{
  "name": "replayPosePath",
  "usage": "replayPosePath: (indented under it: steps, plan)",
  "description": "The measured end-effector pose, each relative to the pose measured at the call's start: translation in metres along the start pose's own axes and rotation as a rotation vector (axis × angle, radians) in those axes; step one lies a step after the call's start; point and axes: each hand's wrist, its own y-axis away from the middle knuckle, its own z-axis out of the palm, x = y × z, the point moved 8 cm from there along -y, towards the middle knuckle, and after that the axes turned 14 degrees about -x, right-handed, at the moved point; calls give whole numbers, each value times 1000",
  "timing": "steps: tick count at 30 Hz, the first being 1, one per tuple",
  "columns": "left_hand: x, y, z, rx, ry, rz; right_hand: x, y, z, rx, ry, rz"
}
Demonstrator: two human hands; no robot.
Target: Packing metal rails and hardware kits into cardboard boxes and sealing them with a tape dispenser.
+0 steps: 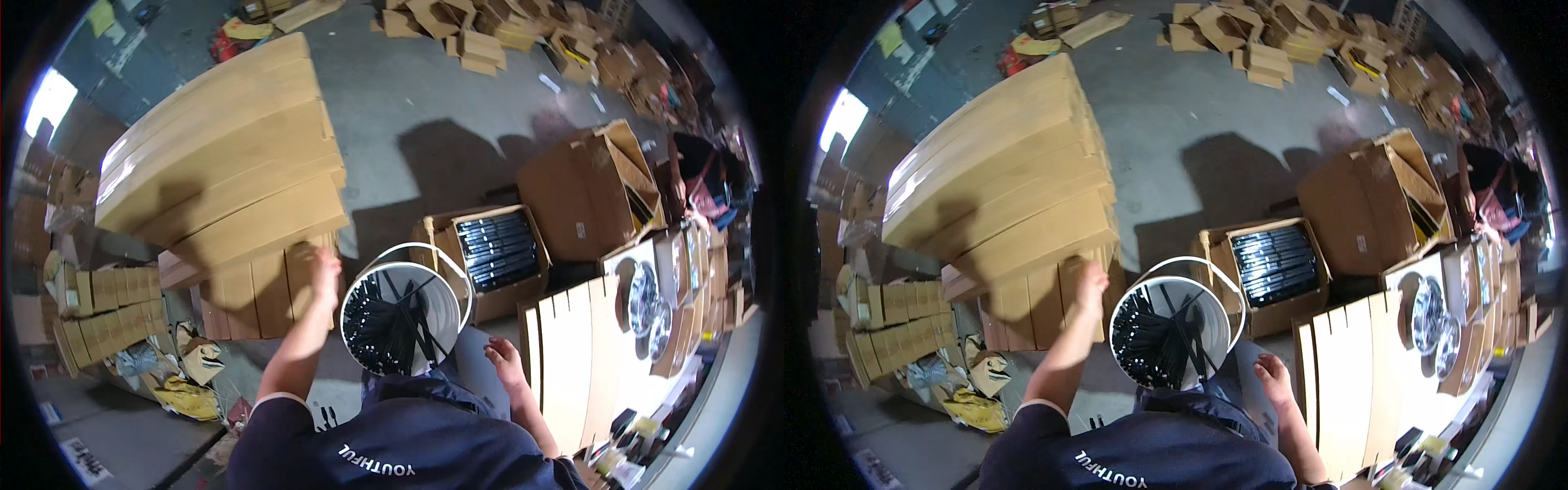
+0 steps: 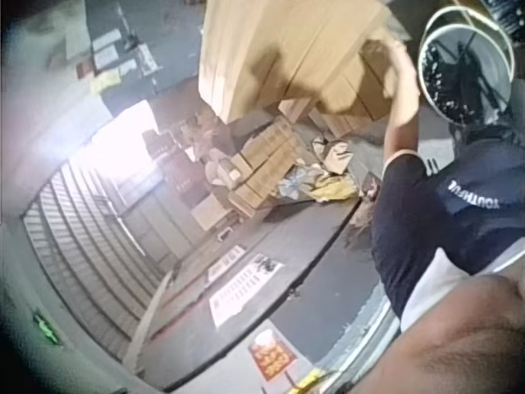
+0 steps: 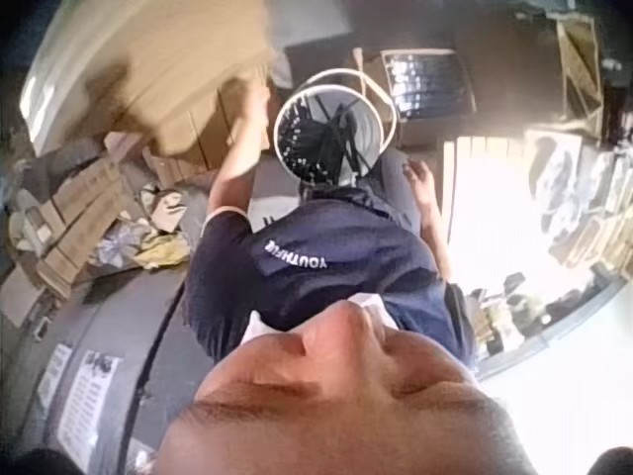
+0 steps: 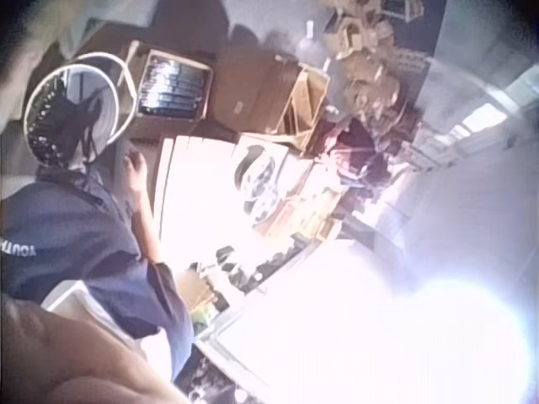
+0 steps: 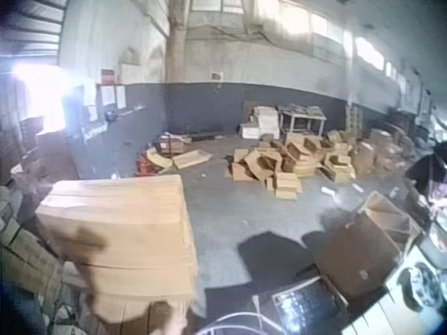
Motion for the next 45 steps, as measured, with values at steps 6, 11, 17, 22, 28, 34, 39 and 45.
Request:
replayPosePath:
  steps: [6,11,17,22,28,34,39,45]
  plan:
    - [-127,88,147,-845,-2347,106,-1,13,3,32,274,-78]
    - [-199,36,104,-1095,-2801,-539,10,30,-5,73,321,-60]
    - [-211,3,104,-1086,-2761,-862,47,69,-28,166,56,-39]
    - [-196,-6,98,-1065,-2466,-1192,60,88,-48,208,104,-53]
    - [-172,-6,59,-1496,-2573,-1269,52,88,-61,136,253,-65]
    - [-56,81,95,-917,-2276,-1026,55,93,-97,67,365,-130]
    - [41,191,81,-897,-2314,-667,41,119,-125,11,505,-160]
    - [96,326,72,-521,-1508,-594,71,137,-161,-61,526,-255]
